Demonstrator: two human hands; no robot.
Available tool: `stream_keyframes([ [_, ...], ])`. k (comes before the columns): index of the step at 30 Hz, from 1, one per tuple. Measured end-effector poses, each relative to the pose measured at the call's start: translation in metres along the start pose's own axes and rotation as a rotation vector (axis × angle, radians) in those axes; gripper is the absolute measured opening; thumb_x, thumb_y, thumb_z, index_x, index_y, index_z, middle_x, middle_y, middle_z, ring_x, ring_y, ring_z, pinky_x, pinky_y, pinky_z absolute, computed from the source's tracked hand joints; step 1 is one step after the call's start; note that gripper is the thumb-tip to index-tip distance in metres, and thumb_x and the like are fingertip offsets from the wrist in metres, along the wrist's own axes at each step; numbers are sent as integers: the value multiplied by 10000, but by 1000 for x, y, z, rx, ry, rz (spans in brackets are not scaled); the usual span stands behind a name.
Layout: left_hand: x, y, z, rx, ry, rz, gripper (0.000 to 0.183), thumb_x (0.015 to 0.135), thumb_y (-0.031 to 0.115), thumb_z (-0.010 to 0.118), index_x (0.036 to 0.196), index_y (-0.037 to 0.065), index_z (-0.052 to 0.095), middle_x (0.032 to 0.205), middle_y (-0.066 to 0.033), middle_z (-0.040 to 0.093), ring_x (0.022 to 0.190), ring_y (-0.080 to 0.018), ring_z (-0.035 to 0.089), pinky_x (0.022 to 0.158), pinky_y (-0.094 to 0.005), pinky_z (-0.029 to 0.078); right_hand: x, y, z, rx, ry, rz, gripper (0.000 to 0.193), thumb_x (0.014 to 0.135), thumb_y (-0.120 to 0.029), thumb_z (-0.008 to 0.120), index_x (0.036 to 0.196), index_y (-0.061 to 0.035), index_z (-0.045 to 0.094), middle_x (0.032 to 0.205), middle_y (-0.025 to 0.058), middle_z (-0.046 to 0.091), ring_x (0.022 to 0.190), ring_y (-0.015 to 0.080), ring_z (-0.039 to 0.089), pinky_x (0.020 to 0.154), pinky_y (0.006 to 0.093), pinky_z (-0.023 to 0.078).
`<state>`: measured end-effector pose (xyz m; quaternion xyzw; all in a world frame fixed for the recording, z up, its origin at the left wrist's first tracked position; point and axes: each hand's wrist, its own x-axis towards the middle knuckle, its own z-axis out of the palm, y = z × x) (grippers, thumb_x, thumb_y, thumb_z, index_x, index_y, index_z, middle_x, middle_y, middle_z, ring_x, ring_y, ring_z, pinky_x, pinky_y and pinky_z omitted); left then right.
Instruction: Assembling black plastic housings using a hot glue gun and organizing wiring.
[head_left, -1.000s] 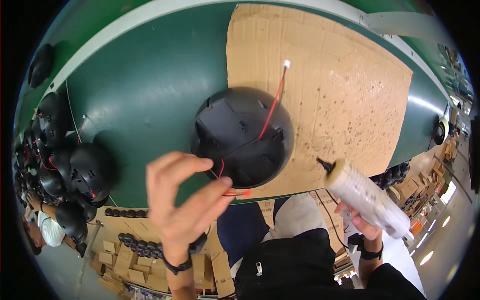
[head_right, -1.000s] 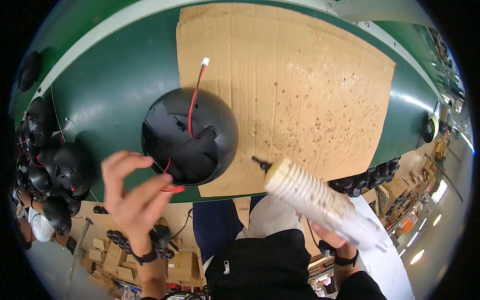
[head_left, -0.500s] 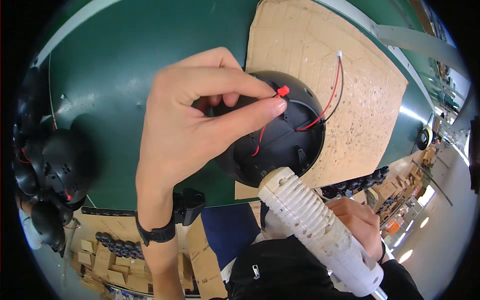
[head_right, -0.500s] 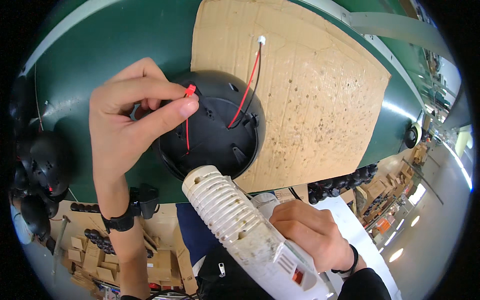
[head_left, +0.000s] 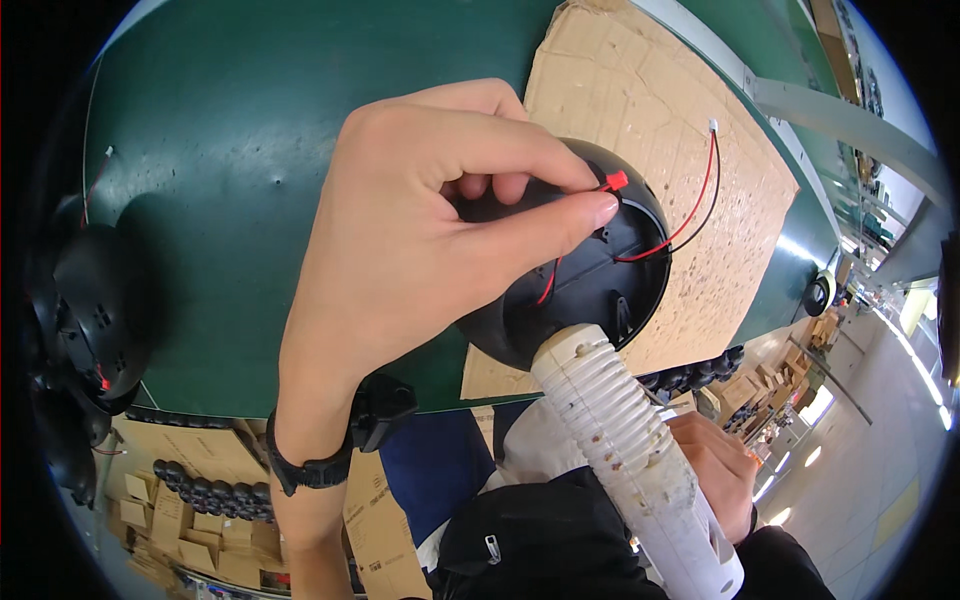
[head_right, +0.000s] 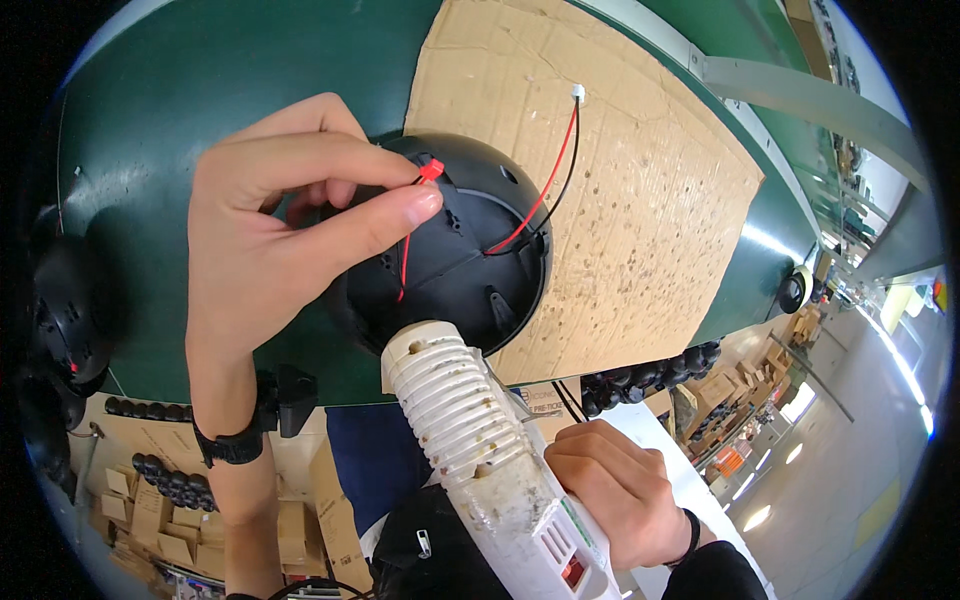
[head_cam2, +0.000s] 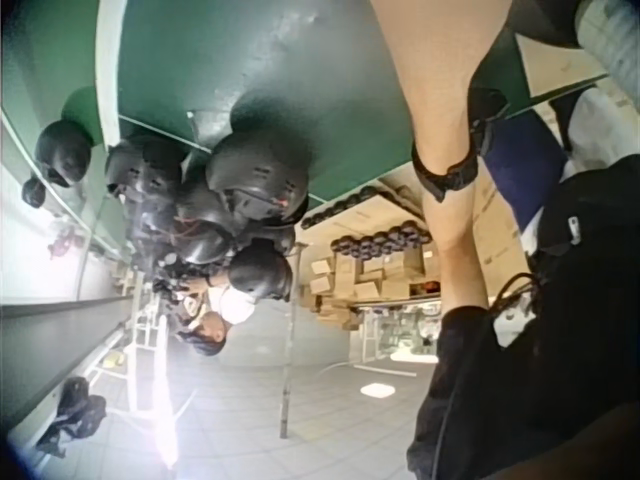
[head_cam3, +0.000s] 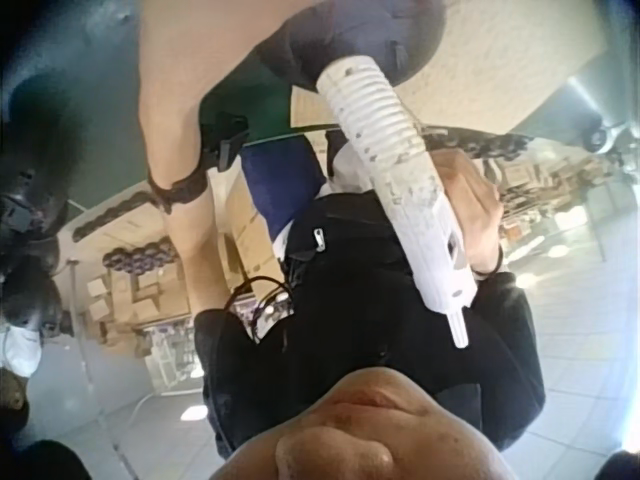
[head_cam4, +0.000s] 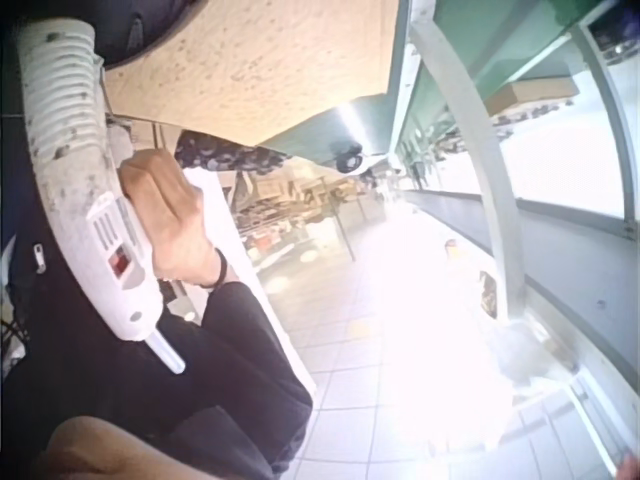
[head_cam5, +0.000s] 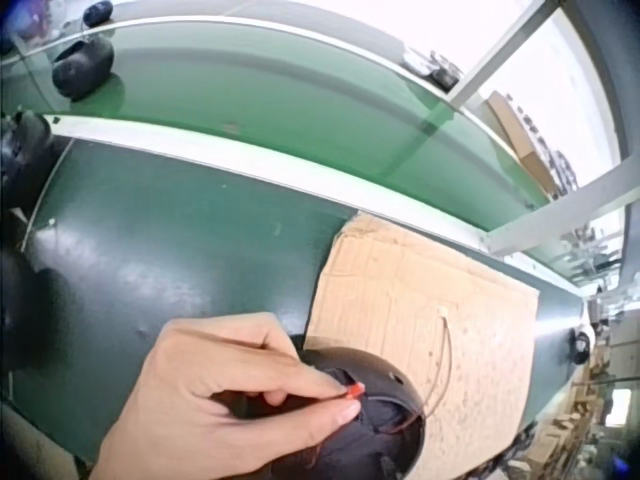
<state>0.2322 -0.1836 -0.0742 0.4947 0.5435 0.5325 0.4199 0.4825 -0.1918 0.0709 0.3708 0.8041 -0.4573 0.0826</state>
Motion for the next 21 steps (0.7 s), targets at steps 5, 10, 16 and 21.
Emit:
stream_keyframes([
  [5, -2, 0, 0, 5, 6, -1, 85, 728, 44, 780, 802, 41, 737, 651, 29, 479, 553, -22, 379, 472, -201, 229, -1, -4, 3, -15, 26, 26, 264, 672, -52, 731, 887, 30, 601, 833, 148, 624, 736, 297, 640, 627, 351, 530],
  [10, -4, -3, 2, -8, 24, 3, 87, 723, 39, 780, 796, 41, 733, 658, 31, 479, 560, -23, 378, 475, -201, 230, 1, -9, 3, -15, 26, 80, 246, 677, -44, 735, 872, 35, 606, 804, 153, 625, 691, 287, 635, 603, 347, 522],
  [16, 2, 12, -1, -11, 85, 59, 134, 701, 6, 765, 824, 39, 723, 705, 24, 507, 590, -35, 386, 498, -194, 256, 0, -22, -16, -40, 18, 126, 235, 698, -63, 747, 858, 25, 600, 773, 147, 632, 640, 270, 628, 566, 345, 507],
  [21, -43, 17, -36, 18, 21, -65, 155, 685, 31, 759, 829, 20, 703, 758, -18, 519, 609, -62, 397, 532, -196, 283, 5, -7, -1, 32, -80, 118, 241, 718, -92, 768, 855, 0, 592, 767, 144, 645, 644, 253, 642, 558, 333, 503],
])
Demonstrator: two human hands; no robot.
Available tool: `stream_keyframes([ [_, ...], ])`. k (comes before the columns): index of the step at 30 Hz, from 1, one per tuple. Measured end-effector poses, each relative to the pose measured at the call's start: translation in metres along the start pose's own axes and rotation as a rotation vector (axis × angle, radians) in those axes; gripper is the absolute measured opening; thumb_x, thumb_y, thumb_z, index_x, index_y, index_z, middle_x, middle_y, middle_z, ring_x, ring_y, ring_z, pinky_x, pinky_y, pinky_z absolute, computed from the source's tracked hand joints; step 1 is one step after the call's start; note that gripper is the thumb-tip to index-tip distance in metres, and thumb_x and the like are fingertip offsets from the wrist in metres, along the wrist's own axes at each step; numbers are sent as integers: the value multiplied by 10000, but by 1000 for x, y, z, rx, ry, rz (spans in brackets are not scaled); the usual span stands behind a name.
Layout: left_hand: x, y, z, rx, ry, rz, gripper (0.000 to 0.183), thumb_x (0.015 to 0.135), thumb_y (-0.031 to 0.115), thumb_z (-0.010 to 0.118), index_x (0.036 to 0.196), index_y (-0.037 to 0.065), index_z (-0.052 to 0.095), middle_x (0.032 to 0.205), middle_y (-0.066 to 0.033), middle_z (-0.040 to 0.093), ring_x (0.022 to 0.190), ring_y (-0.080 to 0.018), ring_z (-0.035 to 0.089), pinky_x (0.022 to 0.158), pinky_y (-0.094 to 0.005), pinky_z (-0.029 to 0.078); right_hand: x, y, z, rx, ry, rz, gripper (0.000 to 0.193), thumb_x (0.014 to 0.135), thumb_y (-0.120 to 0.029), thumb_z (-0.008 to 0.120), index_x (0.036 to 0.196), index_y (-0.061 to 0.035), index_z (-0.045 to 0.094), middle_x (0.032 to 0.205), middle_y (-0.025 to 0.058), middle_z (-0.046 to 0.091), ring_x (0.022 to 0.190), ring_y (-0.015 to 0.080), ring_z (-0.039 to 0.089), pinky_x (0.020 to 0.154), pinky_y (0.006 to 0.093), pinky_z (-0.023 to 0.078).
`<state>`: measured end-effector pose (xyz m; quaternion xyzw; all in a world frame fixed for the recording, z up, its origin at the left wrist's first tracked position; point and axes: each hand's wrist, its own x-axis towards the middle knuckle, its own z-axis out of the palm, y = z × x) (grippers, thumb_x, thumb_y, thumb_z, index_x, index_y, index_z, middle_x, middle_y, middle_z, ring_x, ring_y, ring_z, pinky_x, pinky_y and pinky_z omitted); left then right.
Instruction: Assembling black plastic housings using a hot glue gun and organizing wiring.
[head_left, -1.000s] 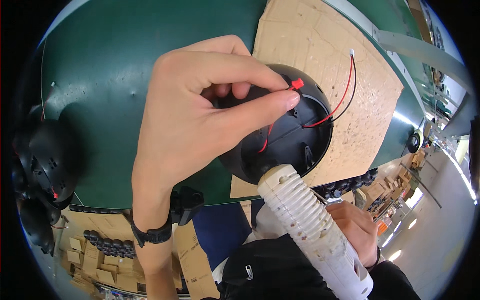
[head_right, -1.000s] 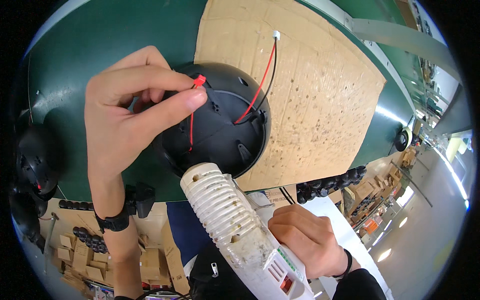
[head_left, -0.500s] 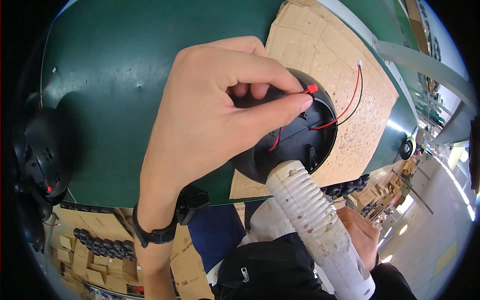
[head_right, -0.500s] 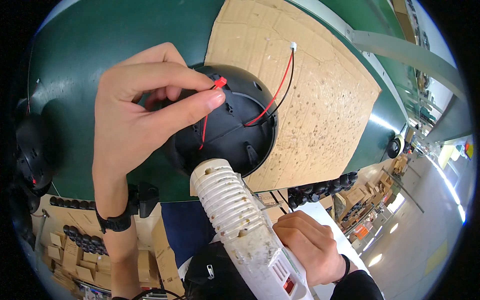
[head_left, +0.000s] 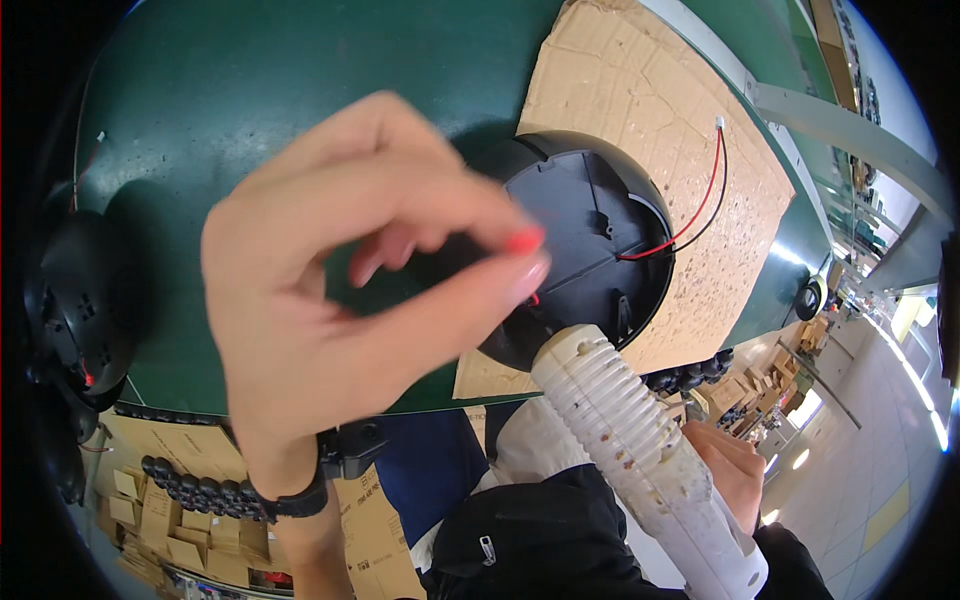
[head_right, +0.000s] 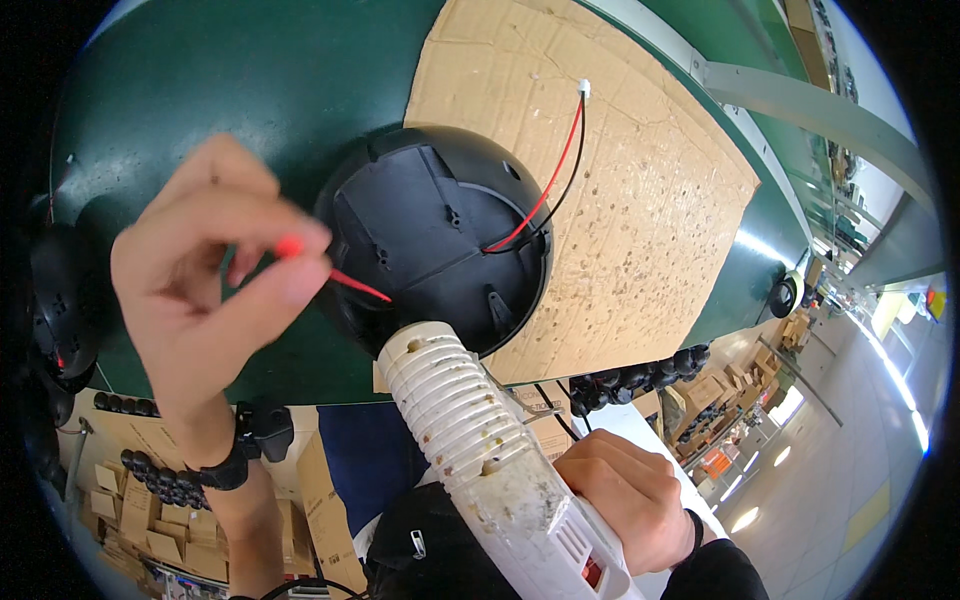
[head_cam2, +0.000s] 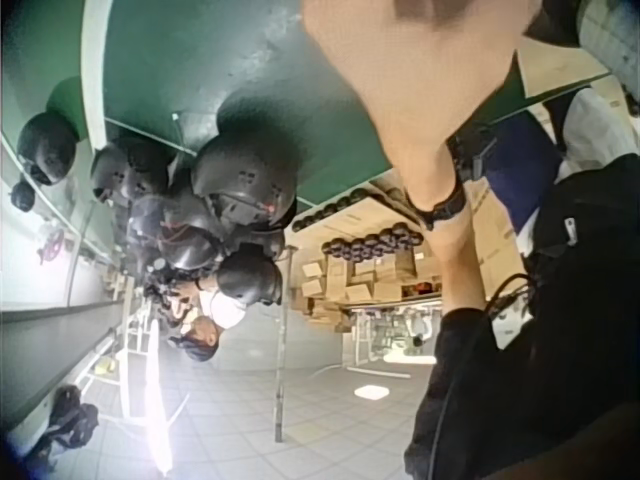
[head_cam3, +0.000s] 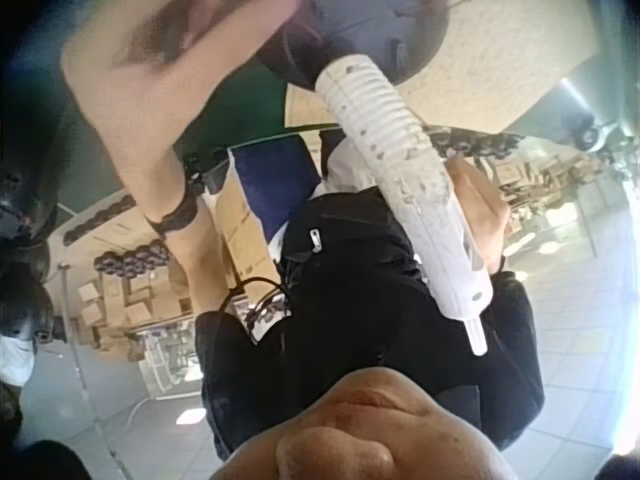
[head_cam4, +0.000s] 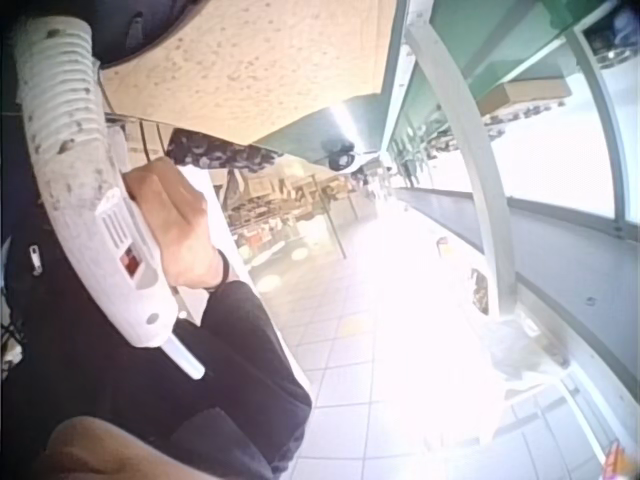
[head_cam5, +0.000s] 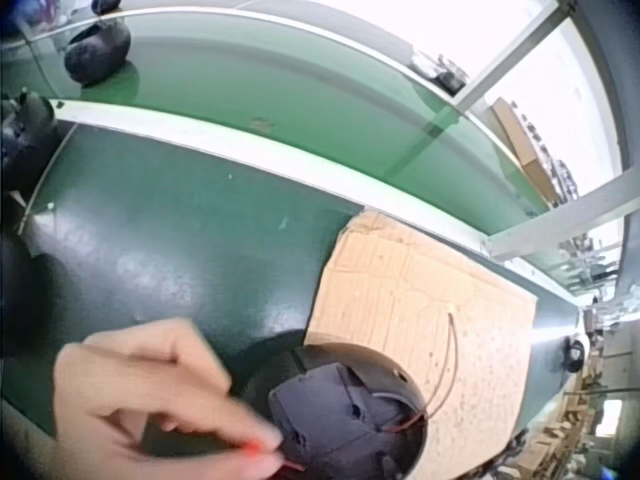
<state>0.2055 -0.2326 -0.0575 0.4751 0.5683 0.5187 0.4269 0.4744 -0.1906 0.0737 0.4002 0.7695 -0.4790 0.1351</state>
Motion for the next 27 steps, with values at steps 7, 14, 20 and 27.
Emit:
stream_keyframes([
  [7, -20, -13, -16, -195, -118, -13, 192, 642, 146, 785, 781, 45, 700, 713, -28, 484, 597, -113, 409, 540, -249, 287, -7, -5, -13, -32, 40, 40, 229, 716, -93, 767, 847, -4, 601, 747, 138, 643, 634, 251, 643, 558, 333, 509],
  [14, -35, -16, -16, -226, -113, -63, 190, 609, 165, 806, 756, 75, 726, 693, -4, 472, 582, -118, 392, 527, -254, 270, 0, 0, -10, 21, 44, -28, 201, 712, -82, 761, 818, -6, 607, 734, 127, 637, 632, 247, 644, 539, 319, 508],
  [20, -25, -16, -11, -253, -104, 7, 193, 596, 156, 807, 755, 80, 728, 693, -2, 476, 575, -119, 392, 525, -252, 268, -2, -3, -19, 7, -20, 10, 200, 712, -79, 763, 817, -10, 607, 734, 120, 638, 632, 241, 646, 530, 315, 507],
  [27, -4, -15, -11, -331, -222, 47, 294, 600, 234, 816, 820, 60, 728, 708, -18, 510, 580, -121, 422, 522, -250, 284, 2, -6, -23, 64, 37, 5, 233, 714, -80, 766, 877, 19, 633, 849, 173, 678, 756, 284, 693, 675, 349, 562],
])
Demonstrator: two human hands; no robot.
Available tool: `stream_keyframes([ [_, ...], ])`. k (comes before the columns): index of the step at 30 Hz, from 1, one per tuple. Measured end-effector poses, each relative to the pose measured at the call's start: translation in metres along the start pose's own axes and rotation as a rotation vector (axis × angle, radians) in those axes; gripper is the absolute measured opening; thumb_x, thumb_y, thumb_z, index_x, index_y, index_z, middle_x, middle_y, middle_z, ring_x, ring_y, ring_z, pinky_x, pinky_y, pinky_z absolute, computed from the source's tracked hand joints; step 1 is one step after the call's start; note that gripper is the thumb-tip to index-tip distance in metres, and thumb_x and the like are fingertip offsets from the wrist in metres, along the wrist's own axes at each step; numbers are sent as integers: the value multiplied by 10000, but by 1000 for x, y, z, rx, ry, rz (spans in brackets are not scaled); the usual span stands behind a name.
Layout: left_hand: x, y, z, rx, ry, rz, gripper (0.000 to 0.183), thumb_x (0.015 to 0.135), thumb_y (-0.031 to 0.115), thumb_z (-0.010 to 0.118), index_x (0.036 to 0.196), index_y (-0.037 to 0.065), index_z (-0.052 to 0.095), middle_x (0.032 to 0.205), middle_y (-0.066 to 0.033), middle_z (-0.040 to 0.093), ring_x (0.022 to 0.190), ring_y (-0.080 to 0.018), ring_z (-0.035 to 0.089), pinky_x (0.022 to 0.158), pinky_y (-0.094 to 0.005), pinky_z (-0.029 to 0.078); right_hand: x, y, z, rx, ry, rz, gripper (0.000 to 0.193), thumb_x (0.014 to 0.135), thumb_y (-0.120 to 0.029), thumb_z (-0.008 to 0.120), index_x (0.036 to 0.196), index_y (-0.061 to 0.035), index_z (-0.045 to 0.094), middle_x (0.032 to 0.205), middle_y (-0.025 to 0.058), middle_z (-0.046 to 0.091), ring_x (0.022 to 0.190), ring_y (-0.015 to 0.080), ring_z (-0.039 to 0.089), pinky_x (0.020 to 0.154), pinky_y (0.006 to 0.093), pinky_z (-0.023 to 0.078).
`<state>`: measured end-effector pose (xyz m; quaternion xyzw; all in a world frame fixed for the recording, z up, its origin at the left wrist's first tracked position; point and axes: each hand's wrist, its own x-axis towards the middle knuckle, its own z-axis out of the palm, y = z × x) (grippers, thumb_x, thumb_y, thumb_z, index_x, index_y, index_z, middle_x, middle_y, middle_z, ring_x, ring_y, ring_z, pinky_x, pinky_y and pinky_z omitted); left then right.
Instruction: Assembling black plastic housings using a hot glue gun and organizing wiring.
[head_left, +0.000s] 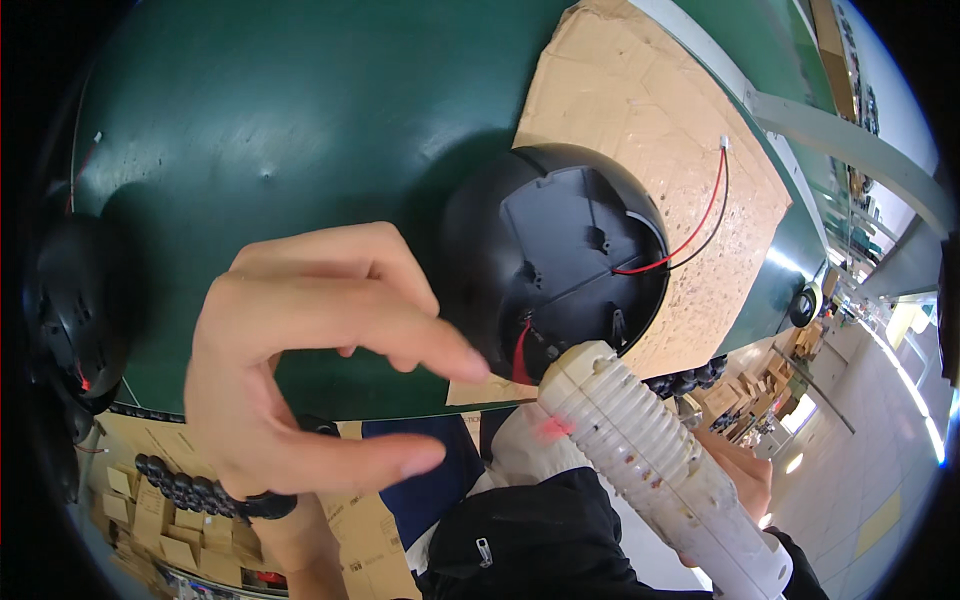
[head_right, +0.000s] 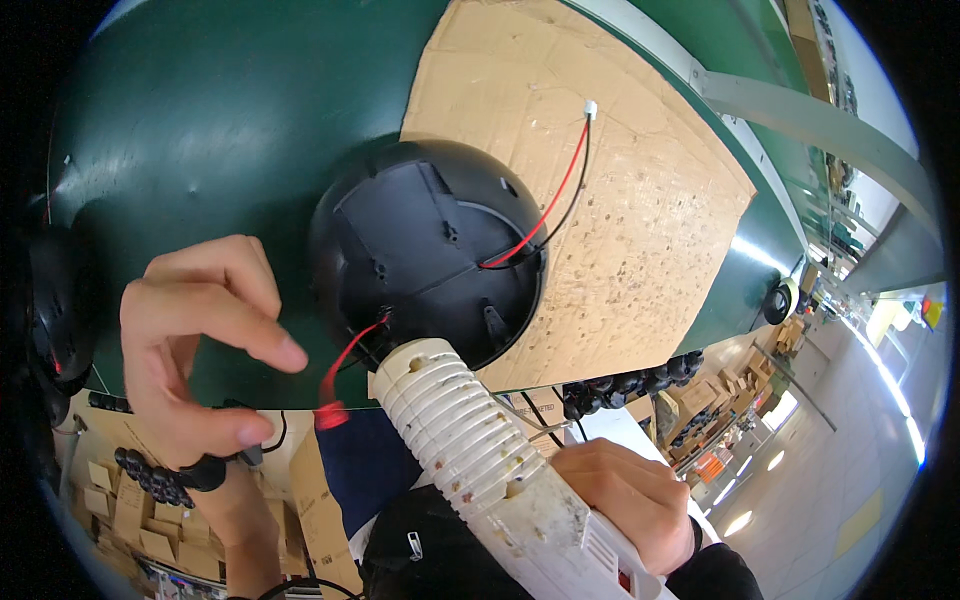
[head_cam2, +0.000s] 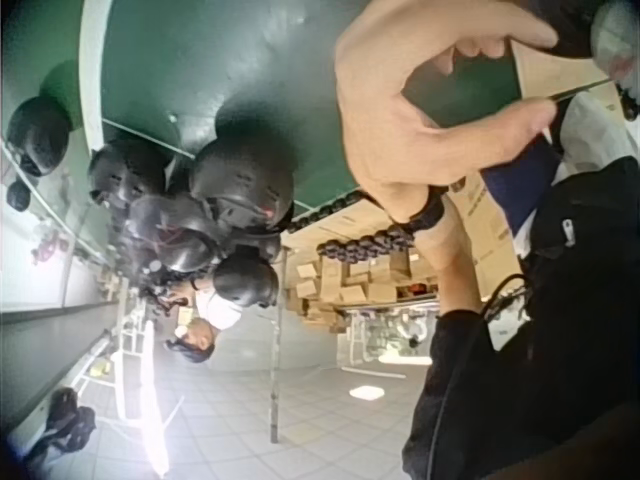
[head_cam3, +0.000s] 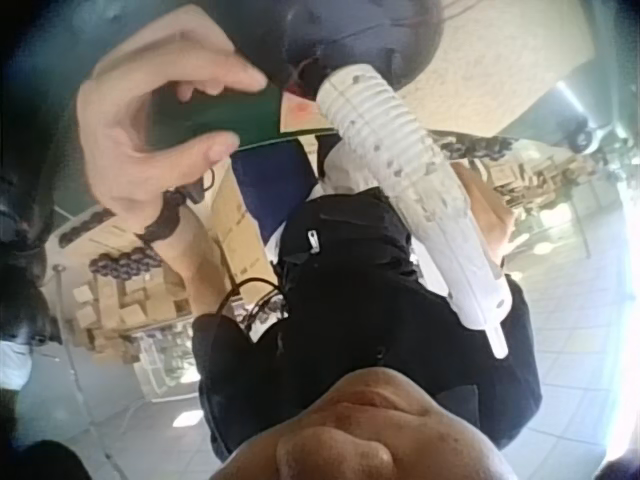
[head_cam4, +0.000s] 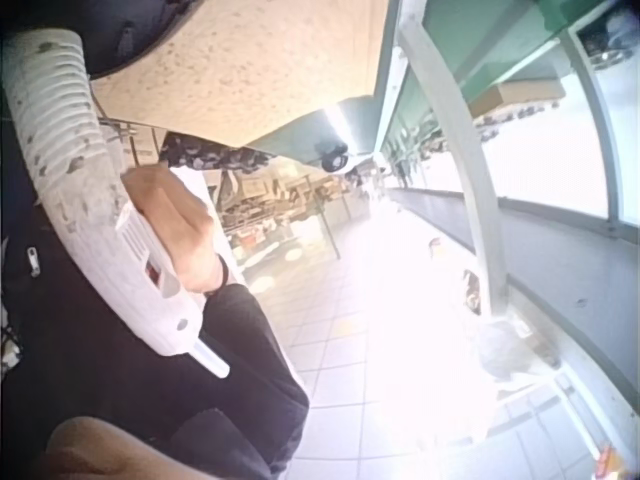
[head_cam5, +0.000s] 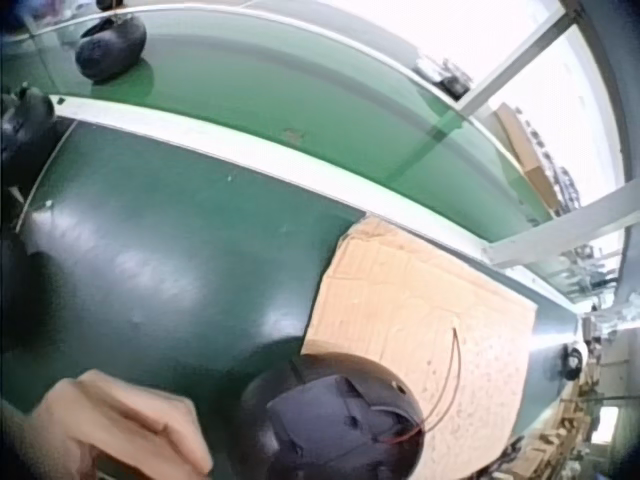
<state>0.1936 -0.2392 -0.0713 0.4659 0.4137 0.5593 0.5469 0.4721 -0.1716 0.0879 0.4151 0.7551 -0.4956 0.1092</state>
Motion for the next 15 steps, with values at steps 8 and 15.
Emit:
stream_keyframes([
  [8, 89, 38, 21, 618, -55, -112, 205, 814, 234, 700, 853, 34, 717, 704, -11, 558, 596, -84, 443, 522, -267, 321, -19, 7, 4, -59, 150, -12, 288, 706, -77, 766, 921, 55, 628, 937, 199, 670, 891, 316, 684, 800, 389, 562],
  [15, 128, 18, 55, 420, -297, -229, 170, 770, 154, 727, 727, -4, 681, 536, 10, 391, 499, -78, 348, 464, -262, 269, -24, 13, -5, -161, 176, 26, 259, 687, -50, 739, 901, 41, 625, 884, 172, 652, 795, 294, 672, 690, 342, 545],
])
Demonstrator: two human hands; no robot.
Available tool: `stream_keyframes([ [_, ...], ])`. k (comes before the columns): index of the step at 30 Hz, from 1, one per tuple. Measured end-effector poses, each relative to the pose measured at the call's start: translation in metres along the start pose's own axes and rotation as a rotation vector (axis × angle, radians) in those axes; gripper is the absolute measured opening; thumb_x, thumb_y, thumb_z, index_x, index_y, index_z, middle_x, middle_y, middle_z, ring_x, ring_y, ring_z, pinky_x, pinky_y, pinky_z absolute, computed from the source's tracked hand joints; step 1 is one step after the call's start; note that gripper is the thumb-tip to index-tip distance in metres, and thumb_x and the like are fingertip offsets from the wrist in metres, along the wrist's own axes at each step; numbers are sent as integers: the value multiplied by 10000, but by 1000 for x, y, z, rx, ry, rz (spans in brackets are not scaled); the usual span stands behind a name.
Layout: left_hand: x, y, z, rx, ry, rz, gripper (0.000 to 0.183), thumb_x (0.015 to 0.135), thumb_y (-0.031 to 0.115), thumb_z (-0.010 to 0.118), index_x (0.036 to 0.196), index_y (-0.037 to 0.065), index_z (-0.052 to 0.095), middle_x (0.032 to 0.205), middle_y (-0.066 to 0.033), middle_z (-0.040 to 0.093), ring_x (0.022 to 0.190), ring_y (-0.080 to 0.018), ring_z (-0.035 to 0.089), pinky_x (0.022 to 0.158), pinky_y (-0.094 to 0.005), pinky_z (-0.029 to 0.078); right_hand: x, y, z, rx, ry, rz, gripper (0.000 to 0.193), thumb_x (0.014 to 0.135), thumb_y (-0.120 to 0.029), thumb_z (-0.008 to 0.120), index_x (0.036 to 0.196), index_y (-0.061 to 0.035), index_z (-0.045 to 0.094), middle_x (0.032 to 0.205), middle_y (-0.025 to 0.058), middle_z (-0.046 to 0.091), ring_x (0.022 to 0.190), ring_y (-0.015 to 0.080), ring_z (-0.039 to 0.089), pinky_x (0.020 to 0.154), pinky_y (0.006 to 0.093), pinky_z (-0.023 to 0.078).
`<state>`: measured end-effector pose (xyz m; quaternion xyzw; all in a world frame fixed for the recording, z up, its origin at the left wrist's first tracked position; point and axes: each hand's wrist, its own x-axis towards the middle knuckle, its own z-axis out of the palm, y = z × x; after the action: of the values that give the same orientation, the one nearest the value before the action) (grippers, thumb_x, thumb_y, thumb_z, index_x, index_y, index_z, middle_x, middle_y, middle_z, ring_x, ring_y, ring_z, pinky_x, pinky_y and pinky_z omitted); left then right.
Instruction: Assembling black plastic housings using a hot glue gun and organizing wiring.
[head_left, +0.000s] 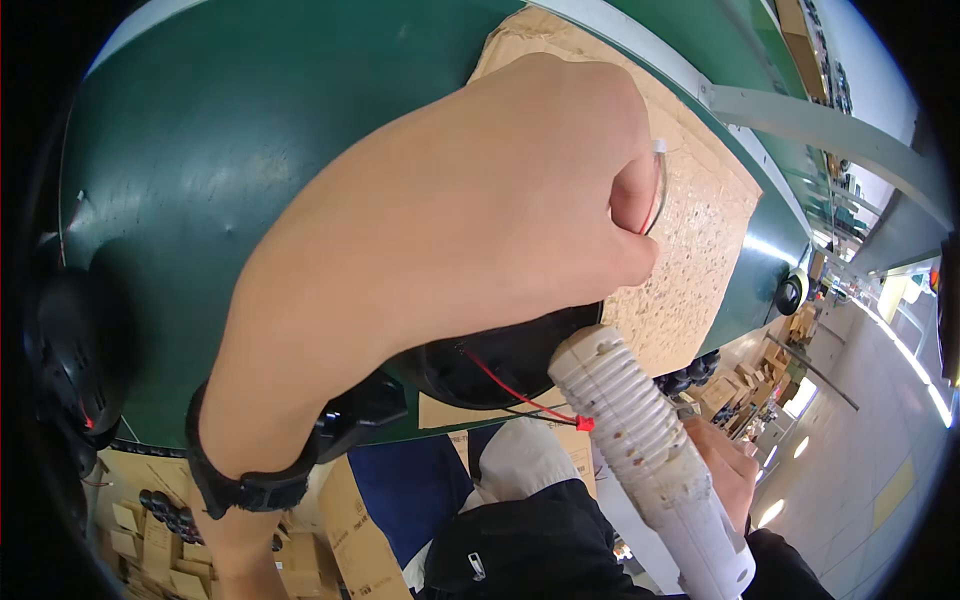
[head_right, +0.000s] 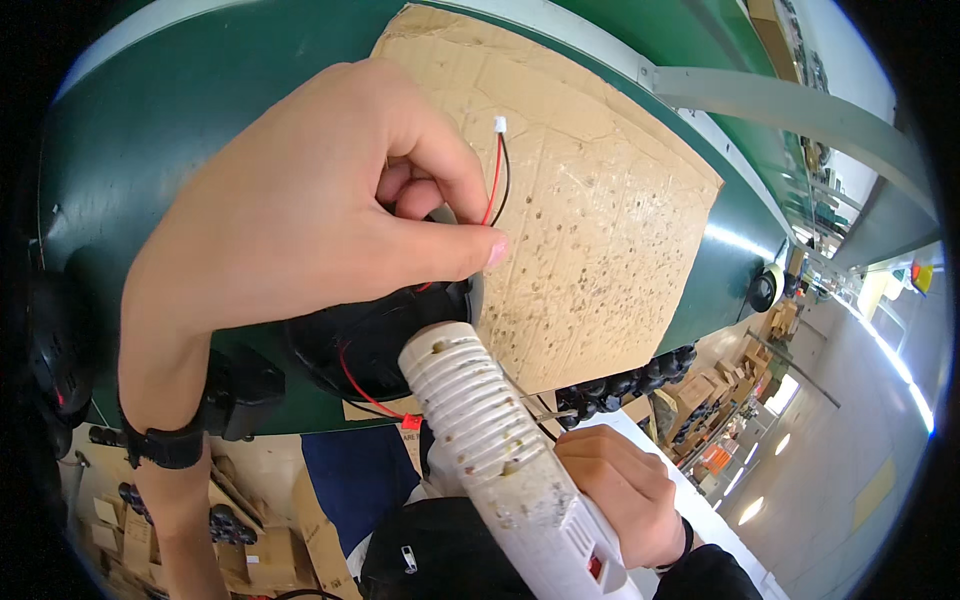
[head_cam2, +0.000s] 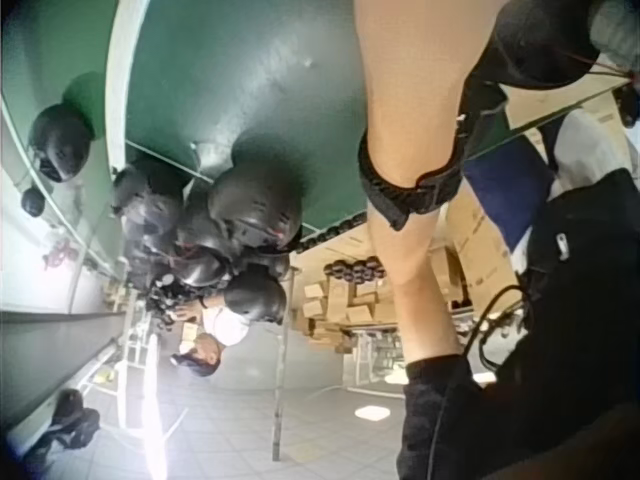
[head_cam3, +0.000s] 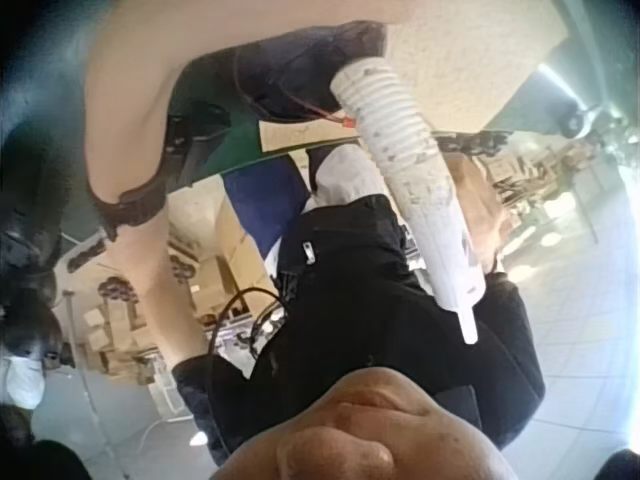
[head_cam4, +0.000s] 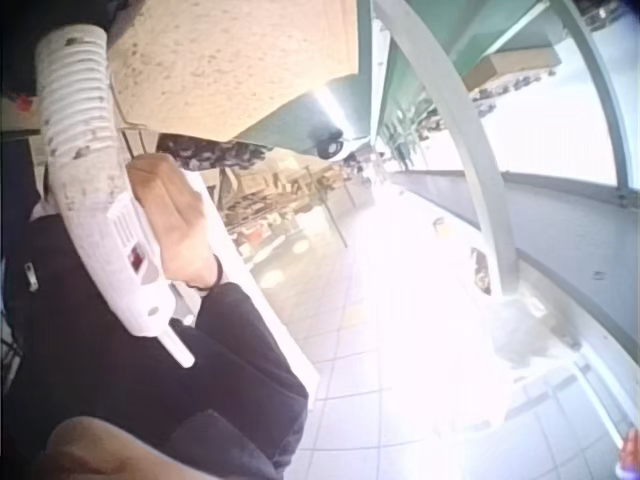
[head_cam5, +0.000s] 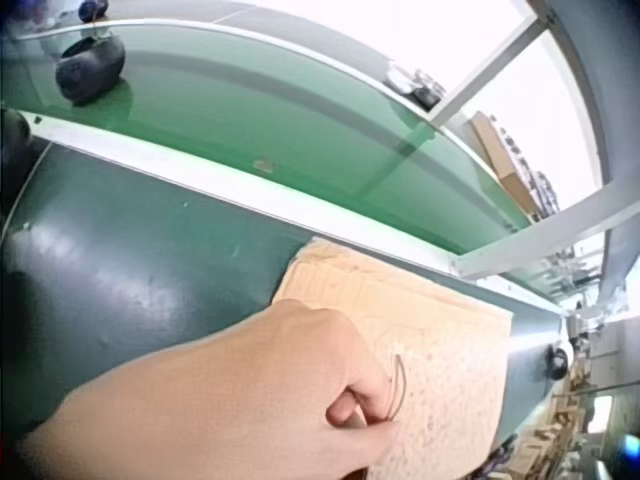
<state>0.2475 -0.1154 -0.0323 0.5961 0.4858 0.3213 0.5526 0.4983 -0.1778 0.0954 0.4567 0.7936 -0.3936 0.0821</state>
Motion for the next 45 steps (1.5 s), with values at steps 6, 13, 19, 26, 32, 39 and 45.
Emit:
stream_keyframes([
  [6, -3, -15, 8, -124, 54, -10, 161, 777, 85, 716, 689, -33, 651, 527, 30, 408, 477, -48, 333, 446, -246, 252, 17, 2, 5, 43, -43, -63, 244, 676, -53, 727, 877, 29, 616, 812, 134, 636, 731, 281, 661, 632, 326, 530],
  [13, 1, -11, 15, -301, 109, -8, 161, 780, 37, 716, 670, -47, 633, 541, 17, 487, 482, -28, 369, 438, -227, 253, 15, -8, 0, 2, -8, -17, 218, 666, -51, 727, 835, 22, 610, 729, 125, 621, 621, 263, 637, 547, 322, 499],
  [19, -18, 12, 6, -99, 209, 147, 124, 738, 32, 736, 683, -23, 639, 585, 2, 523, 512, -45, 363, 466, -226, 258, 11, -1, 1, 26, -53, -34, 215, 655, -48, 733, 814, 17, 605, 687, 110, 608, 579, 247, 628, 504, 311, 479],
  [26, -42, -5, 3, -56, 280, 52, 96, 724, 7, 706, 818, 5, 726, 597, 16, 427, 564, -73, 393, 526, -248, 280, 10, -3, -6, 59, -4, -34, 206, 677, -69, 745, 804, 9, 602, 672, 99, 602, 563, 237, 620, 489, 314, 471],
  [32, -53, -25, -1, -234, 292, 8, 100, 726, 21, 709, 824, 12, 732, 599, 22, 409, 568, -71, 391, 524, -242, 264, 9, -2, -7, 13, -59, -4, 206, 684, -81, 746, 806, 4, 603, 658, 99, 597, 553, 228, 617, 484, 309, 468],
  [39, -53, -26, 0, -232, 299, 28, 94, 730, 26, 711, 821, 23, 734, 602, 24, 417, 569, -69, 391, 519, -241, 263, 12, -2, -8, -2, -43, -6, 202, 662, -83, 752, 768, 8, 605, 632, 89, 588, 538, 216, 606, 479, 306, 461],
  [45, -58, -31, 3, -226, 281, 33, 115, 741, 38, 702, 851, 20, 727, 618, 23, 444, 579, -69, 402, 534, -235, 277, 12, -3, -5, -11, -82, 39, 178, 661, -64, 736, 773, 15, 623, 668, 126, 609, 555, 241, 624, 496, 323, 478],
])
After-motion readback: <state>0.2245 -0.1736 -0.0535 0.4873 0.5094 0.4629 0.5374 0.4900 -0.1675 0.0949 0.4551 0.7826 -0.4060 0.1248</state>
